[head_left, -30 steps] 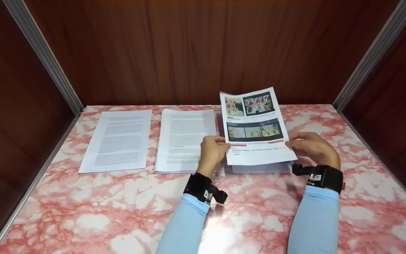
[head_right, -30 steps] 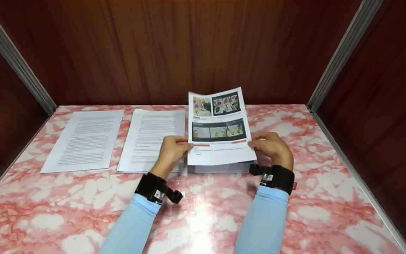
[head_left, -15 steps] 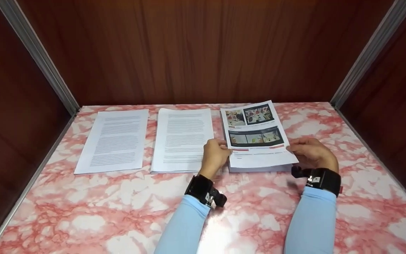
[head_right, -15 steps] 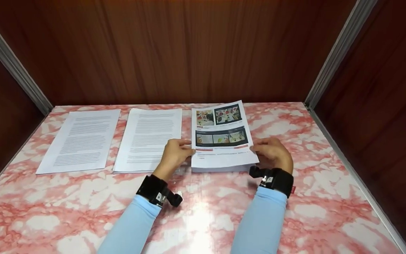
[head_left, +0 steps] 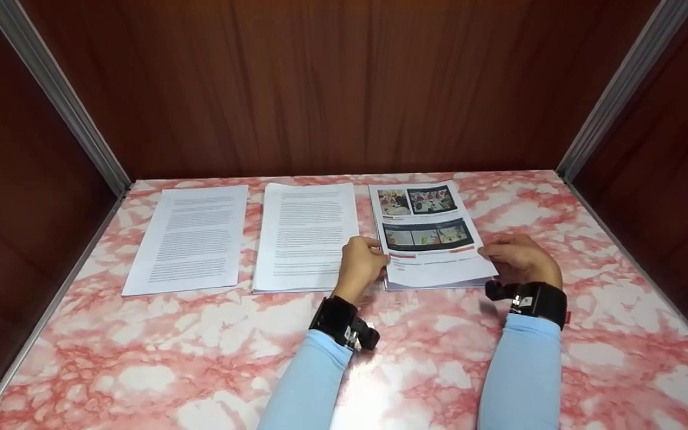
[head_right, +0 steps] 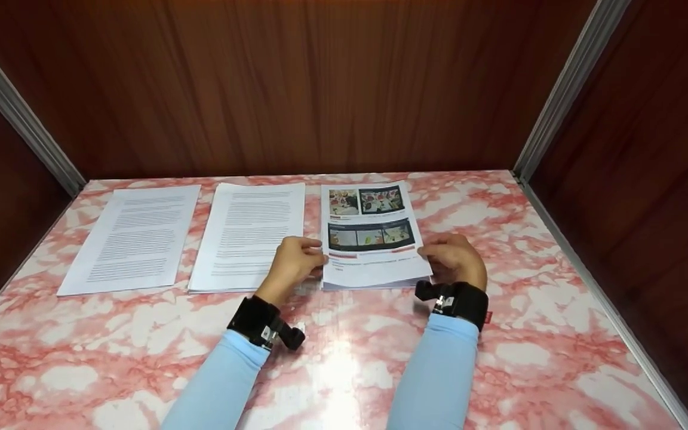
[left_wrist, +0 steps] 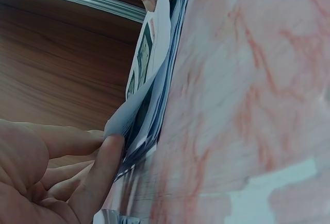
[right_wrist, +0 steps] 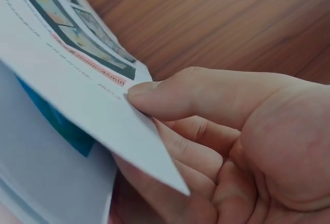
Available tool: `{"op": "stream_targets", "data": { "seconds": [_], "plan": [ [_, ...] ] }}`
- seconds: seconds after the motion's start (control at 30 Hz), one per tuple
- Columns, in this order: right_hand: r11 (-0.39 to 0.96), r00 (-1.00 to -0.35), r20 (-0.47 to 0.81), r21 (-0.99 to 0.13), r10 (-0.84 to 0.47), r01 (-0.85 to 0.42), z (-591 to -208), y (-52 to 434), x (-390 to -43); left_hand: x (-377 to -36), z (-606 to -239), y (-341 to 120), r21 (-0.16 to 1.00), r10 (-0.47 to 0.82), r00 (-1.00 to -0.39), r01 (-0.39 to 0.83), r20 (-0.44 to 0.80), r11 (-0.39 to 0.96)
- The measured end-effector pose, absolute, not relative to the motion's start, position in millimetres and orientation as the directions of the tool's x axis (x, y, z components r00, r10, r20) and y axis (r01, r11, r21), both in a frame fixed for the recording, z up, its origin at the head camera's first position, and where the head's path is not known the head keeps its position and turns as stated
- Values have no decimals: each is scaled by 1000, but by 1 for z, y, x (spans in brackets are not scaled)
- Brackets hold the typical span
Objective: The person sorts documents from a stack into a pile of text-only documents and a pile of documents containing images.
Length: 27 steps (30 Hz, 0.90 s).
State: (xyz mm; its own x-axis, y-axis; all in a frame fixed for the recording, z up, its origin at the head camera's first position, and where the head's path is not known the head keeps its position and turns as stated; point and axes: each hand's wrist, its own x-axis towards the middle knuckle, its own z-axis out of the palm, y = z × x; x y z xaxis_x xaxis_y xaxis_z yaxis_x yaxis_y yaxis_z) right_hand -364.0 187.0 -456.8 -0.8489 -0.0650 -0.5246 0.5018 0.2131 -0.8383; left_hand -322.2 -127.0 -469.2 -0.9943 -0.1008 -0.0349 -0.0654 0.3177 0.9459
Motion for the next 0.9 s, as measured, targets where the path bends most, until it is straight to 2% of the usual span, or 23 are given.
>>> {"op": "stream_targets", "data": {
  "seconds": [0.3, 0.5, 0.6, 0.77, 0.83, 0.9],
  "plan": [
    [116, -839, -541, -838, -51, 533, -442, 177, -350, -322, -468, -127, 936, -107, -993, -85, -51, 341],
    [113, -838, -546, -832, 3, 543, -434, 176, -343, -319, -460, -127, 837, -141, -990, -56, 26, 545],
    [186, -842, -538, -824, 42, 536, -436, 177, -349, -317, -456, -127, 768, -154, -987, -71, 37, 637],
    [413, -873, -481, -782, 78, 467, -439, 176, -361, -315, -454, -124, 711, -137, -990, -77, 27, 699],
    [444, -880, -470, -776, 66, 448, -441, 174, -363, -316, -455, -123, 698, -131, -991, -78, 23, 711],
    [414, -878, -476, -790, 50, 452, -442, 171, -364, -316, -457, -123, 692, -128, -991, -76, 25, 718]
  ]
}}
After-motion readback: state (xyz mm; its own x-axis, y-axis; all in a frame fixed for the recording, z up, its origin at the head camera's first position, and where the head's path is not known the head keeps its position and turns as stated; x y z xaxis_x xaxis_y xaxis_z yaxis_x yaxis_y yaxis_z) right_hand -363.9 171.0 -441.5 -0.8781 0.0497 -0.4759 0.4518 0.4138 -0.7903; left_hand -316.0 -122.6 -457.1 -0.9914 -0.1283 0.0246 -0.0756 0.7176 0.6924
